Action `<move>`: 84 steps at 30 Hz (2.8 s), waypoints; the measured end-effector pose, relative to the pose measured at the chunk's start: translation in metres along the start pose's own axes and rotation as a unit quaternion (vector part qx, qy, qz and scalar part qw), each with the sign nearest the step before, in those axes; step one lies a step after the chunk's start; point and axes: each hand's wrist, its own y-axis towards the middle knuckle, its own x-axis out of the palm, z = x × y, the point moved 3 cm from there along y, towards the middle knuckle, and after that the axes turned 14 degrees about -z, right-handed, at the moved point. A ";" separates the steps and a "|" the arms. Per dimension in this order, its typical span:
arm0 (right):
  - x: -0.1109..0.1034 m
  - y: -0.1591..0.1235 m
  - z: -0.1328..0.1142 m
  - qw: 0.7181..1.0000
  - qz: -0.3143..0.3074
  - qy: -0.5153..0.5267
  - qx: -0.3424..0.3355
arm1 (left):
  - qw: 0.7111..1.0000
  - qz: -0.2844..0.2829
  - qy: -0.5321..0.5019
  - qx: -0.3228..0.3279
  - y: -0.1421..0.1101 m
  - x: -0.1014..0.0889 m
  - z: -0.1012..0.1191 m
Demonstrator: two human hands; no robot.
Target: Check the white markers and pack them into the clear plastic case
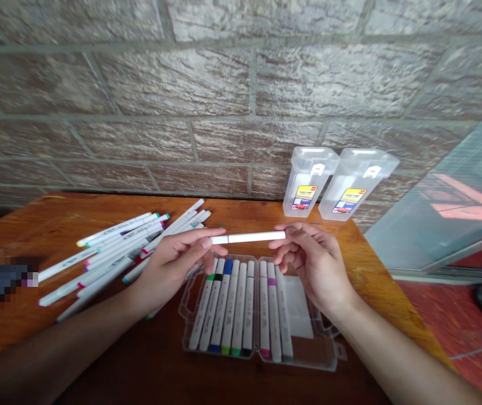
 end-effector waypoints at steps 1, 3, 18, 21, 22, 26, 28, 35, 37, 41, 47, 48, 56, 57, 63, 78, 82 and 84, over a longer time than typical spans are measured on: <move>0.000 -0.001 0.000 1.000 -0.003 -0.008 -0.007 | 1.000 0.007 0.014 0.000 0.000 0.000 0.000; 0.000 -0.003 0.000 0.999 -0.009 -0.026 -0.017 | 0.999 0.015 0.029 0.003 0.000 0.000 0.001; -0.001 -0.001 0.002 0.999 -0.004 -0.031 -0.017 | 0.996 -0.007 0.088 0.033 -0.004 0.002 0.005; -0.002 0.001 0.003 1.000 0.004 -0.016 -0.005 | 0.996 -0.033 0.080 0.036 -0.006 0.003 0.007; -0.003 0.001 0.003 1.000 0.007 -0.014 -0.003 | 0.996 -0.038 0.076 0.038 -0.006 0.004 0.008; -0.003 0.001 0.004 1.000 0.012 -0.005 0.005 | 0.996 -0.045 0.061 0.043 -0.006 0.005 0.008; -0.003 0.001 0.003 1.000 0.014 0.001 0.007 | 0.996 -0.045 0.058 0.047 -0.006 0.005 0.008; -0.002 0.001 0.003 0.999 0.018 0.017 0.041 | 0.996 -0.036 0.045 0.069 -0.007 0.005 0.009; -0.001 0.002 0.004 0.998 0.013 0.023 0.060 | 0.996 -0.034 0.034 0.077 -0.007 0.007 0.010; 0.000 0.003 0.006 0.997 0.008 0.024 0.074 | 0.996 -0.029 0.017 0.078 -0.008 0.009 0.011; -0.002 0.003 0.004 0.999 0.015 0.016 0.032 | 0.998 -0.032 0.001 0.055 -0.008 0.008 0.010; -0.002 0.002 0.003 1.000 0.015 0.013 0.024 | 0.998 -0.030 -0.001 0.051 -0.007 0.007 0.009; 0.001 0.000 0.001 1.000 0.000 0.009 0.012 | 0.986 -0.056 -0.155 0.002 -0.002 0.006 -0.003; 0.001 0.000 0.001 1.000 0.000 0.011 0.014 | 0.983 -0.062 -0.175 0.003 -0.002 0.007 -0.004; 0.003 0.001 0.005 0.998 -0.003 0.028 0.055 | 0.978 -0.082 -0.186 0.036 -0.002 0.009 -0.001; 0.003 -0.001 0.002 1.000 -0.002 -0.004 0.027 | 0.985 -0.046 -0.165 0.014 -0.002 0.007 0.000; 0.004 -0.003 0.000 1.000 0.000 -0.020 -0.006 | 0.988 -0.015 -0.154 -0.002 0.000 0.004 -0.004; 0.004 -0.005 -0.001 0.999 -0.001 -0.030 -0.016 | 0.993 0.007 -0.120 -0.007 0.000 0.002 -0.006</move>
